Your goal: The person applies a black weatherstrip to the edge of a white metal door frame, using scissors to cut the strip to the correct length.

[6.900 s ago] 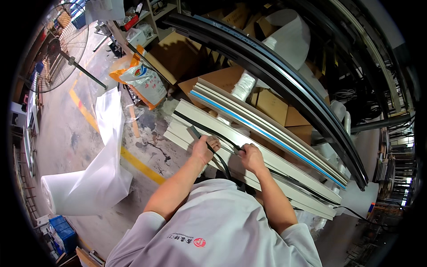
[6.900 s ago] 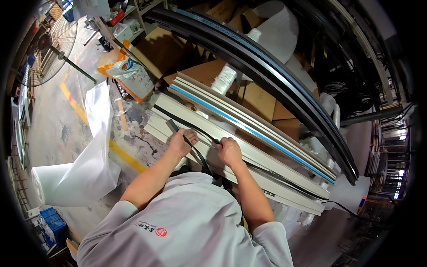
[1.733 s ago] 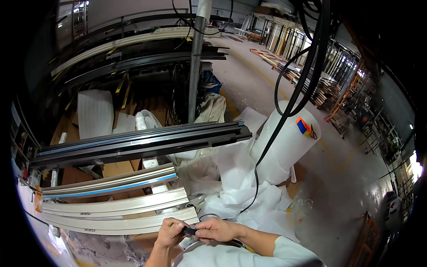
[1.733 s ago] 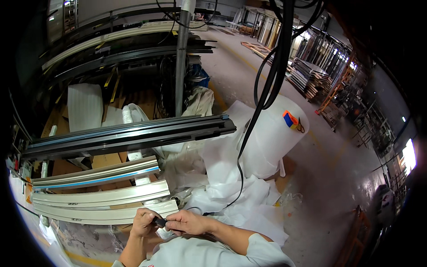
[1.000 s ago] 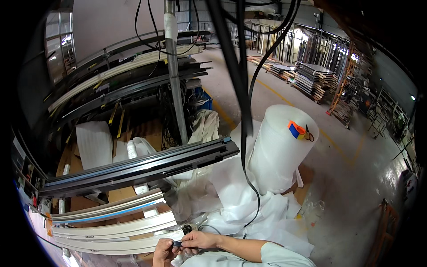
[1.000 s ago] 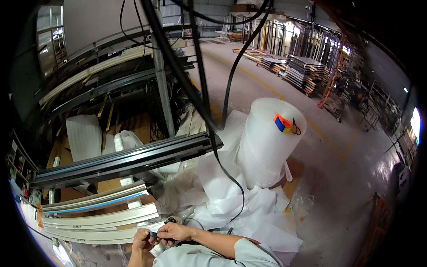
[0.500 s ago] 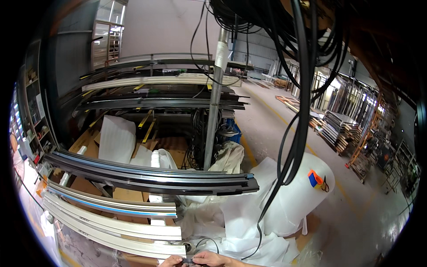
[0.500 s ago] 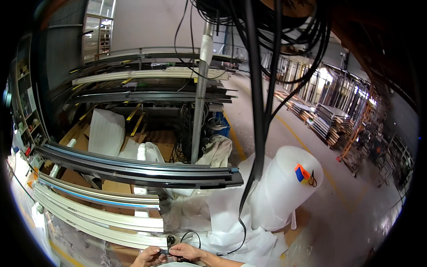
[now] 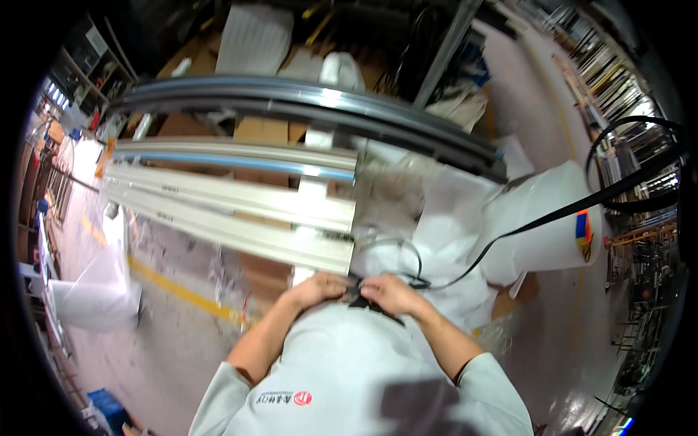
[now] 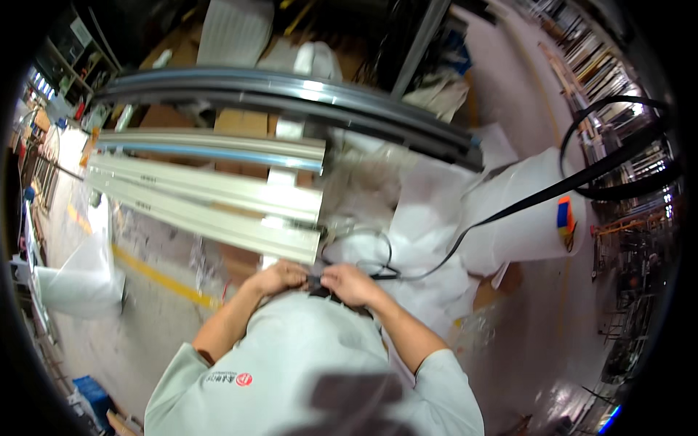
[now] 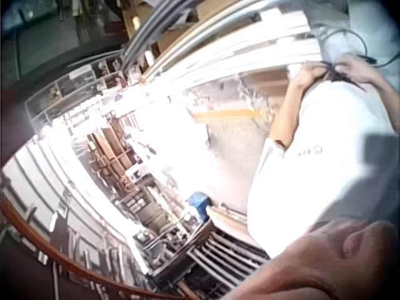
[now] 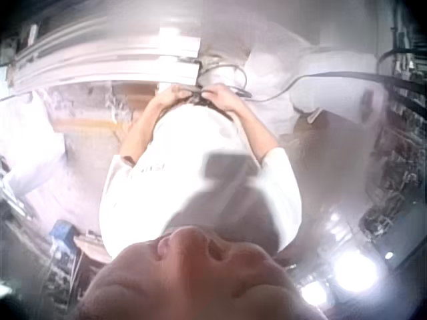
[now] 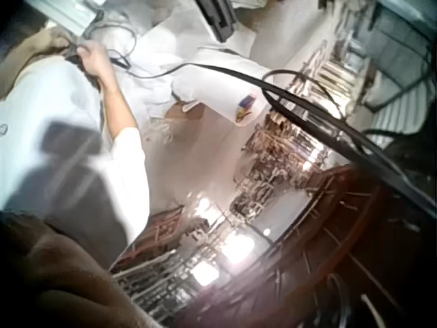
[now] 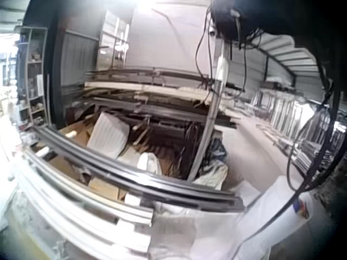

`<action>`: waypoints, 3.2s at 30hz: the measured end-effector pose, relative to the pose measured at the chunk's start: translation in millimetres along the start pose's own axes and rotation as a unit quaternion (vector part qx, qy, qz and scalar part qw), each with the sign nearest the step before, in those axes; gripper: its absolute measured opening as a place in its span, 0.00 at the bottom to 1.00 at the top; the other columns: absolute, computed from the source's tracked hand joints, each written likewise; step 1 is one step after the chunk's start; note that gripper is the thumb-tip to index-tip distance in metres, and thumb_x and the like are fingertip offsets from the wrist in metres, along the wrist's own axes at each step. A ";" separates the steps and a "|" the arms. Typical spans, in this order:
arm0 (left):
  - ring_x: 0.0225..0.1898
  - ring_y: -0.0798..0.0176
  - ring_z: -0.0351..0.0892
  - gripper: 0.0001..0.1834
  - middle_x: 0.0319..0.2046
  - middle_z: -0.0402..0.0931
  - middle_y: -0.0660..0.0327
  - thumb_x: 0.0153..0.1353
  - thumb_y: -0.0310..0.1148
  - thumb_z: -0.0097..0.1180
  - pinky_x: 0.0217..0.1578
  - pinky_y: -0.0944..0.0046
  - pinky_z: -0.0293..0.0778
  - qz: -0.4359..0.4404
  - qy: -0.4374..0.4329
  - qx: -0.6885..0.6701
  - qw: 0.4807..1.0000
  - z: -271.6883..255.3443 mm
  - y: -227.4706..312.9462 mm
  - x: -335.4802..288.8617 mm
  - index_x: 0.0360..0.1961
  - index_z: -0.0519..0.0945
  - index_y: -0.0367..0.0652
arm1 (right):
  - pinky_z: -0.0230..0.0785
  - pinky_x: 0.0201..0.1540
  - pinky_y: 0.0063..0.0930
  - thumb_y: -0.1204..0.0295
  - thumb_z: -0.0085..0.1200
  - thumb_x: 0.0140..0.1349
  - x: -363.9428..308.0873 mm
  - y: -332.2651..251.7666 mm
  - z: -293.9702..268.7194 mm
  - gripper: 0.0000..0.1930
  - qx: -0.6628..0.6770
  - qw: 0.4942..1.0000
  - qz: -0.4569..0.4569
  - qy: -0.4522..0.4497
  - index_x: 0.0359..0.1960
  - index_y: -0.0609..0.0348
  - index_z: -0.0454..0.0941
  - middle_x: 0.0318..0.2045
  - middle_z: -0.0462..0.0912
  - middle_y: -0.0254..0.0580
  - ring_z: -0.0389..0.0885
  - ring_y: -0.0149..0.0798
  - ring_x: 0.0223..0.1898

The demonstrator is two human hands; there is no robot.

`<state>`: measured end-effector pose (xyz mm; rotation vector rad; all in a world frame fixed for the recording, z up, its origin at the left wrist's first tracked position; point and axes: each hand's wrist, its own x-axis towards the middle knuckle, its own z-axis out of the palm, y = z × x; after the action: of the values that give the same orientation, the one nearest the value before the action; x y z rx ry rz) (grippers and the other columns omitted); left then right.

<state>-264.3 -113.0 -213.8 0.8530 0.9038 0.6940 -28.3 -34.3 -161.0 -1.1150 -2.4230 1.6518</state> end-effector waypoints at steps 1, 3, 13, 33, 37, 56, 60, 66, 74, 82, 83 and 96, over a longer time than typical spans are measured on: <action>0.33 0.70 0.74 0.13 0.31 0.80 0.63 0.67 0.33 0.55 0.38 0.68 0.71 -0.002 -0.005 -0.072 0.997 -7.6 -14.6 1.0 0.42 0.84 0.32 | 0.68 0.32 0.36 0.65 0.56 0.66 4.6 5.1 10.0 0.12 0.100 0.995 0.031 -0.001 0.31 0.63 0.79 0.23 0.80 0.49 0.75 0.42 0.25; 0.38 0.66 0.78 0.14 0.35 0.82 0.60 0.68 0.30 0.55 0.44 0.68 0.73 -0.052 0.020 -0.073 0.996 -16.4 -30.7 -2.7 0.46 0.82 0.29 | 0.66 0.29 0.30 0.65 0.56 0.67 14.4 23.1 26.9 0.13 0.166 0.983 0.074 -0.027 0.29 0.63 0.80 0.19 0.77 0.37 0.70 0.29 0.23; 0.42 0.56 0.82 0.15 0.39 0.82 0.52 0.59 0.26 0.57 0.48 0.61 0.76 0.112 0.362 0.238 0.894 -52.8 -40.6 19.9 0.46 0.82 0.30 | 0.67 0.26 0.31 0.65 0.59 0.64 53.0 115.6 43.9 0.14 0.179 0.957 0.149 0.176 0.27 0.66 0.83 0.16 0.78 0.37 0.72 0.30 0.19; 0.48 0.46 0.74 0.18 0.45 0.75 0.49 0.51 0.20 0.52 0.51 0.56 0.72 0.204 0.322 0.481 0.789 -79.2 -57.2 62.7 0.45 0.78 0.35 | 0.63 0.30 0.23 0.66 0.54 0.70 79.8 160.4 106.9 0.14 0.551 0.806 0.143 0.163 0.25 0.57 0.79 0.22 0.79 0.31 0.70 0.25 0.24; 0.47 0.47 0.73 0.17 0.44 0.75 0.51 0.51 0.20 0.52 0.52 0.56 0.71 0.205 0.318 0.491 0.784 -80.6 -57.2 63.1 0.45 0.78 0.34 | 0.62 0.28 0.21 0.66 0.53 0.71 79.7 152.4 101.1 0.14 0.554 0.808 0.124 0.157 0.26 0.56 0.79 0.22 0.78 0.29 0.70 0.25 0.23; 0.48 0.47 0.74 0.19 0.44 0.75 0.49 0.52 0.20 0.52 0.52 0.58 0.71 0.190 0.317 0.497 0.785 -78.6 -54.9 64.3 0.48 0.78 0.32 | 0.67 0.29 0.24 0.68 0.52 0.72 82.8 159.2 107.5 0.13 0.559 0.802 0.151 0.148 0.28 0.58 0.80 0.22 0.79 0.31 0.72 0.27 0.23; 0.48 0.47 0.74 0.19 0.44 0.75 0.49 0.52 0.20 0.52 0.52 0.58 0.71 0.197 0.315 0.499 0.783 -79.3 -55.4 64.2 0.48 0.78 0.32 | 0.67 0.29 0.24 0.68 0.52 0.72 82.9 159.0 110.0 0.13 0.574 0.790 0.153 0.149 0.29 0.59 0.80 0.22 0.79 0.32 0.73 0.27 0.23; 0.48 0.47 0.73 0.19 0.45 0.76 0.50 0.52 0.19 0.52 0.53 0.58 0.71 0.196 0.318 0.496 0.784 -79.7 -55.8 63.7 0.47 0.78 0.32 | 0.67 0.29 0.23 0.68 0.52 0.72 84.1 159.1 114.6 0.13 0.550 0.806 0.155 0.153 0.29 0.59 0.80 0.23 0.79 0.32 0.73 0.27 0.24; 0.48 0.47 0.73 0.19 0.45 0.76 0.49 0.52 0.20 0.52 0.52 0.57 0.71 0.201 0.319 0.502 0.778 -80.3 -56.8 64.3 0.47 0.78 0.32 | 0.69 0.30 0.24 0.68 0.52 0.71 81.3 149.6 110.4 0.13 0.542 0.811 0.172 0.135 0.30 0.62 0.81 0.23 0.81 0.33 0.75 0.27 0.24; 0.48 0.48 0.73 0.19 0.46 0.76 0.49 0.52 0.20 0.52 0.52 0.58 0.71 0.201 0.316 0.501 0.780 -82.5 -59.3 63.3 0.47 0.78 0.31 | 0.70 0.17 0.28 0.68 0.51 0.67 76.7 113.1 86.0 0.15 0.418 0.863 0.239 0.153 0.30 0.69 0.81 0.22 0.84 0.44 0.81 0.36 0.18; 0.48 0.48 0.74 0.19 0.46 0.76 0.49 0.52 0.20 0.52 0.53 0.58 0.71 0.197 0.314 0.503 0.781 -82.5 -58.9 62.7 0.47 0.78 0.31 | 0.70 0.17 0.29 0.68 0.52 0.66 76.8 109.9 85.9 0.14 0.423 0.858 0.243 0.162 0.29 0.69 0.81 0.21 0.83 0.44 0.81 0.37 0.17; 0.49 0.48 0.74 0.19 0.47 0.76 0.49 0.52 0.20 0.52 0.53 0.59 0.72 0.197 0.317 0.497 0.784 -83.2 -59.8 62.3 0.48 0.78 0.30 | 0.66 0.12 0.40 0.73 0.54 0.59 88.1 102.5 82.4 0.11 0.554 0.760 0.310 0.142 0.24 0.71 0.80 0.20 0.82 0.50 0.78 0.42 0.13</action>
<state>-299.6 -64.7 -317.7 1.8505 1.8008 0.8844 -69.3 -32.9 -313.9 -1.6795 -0.5330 2.2416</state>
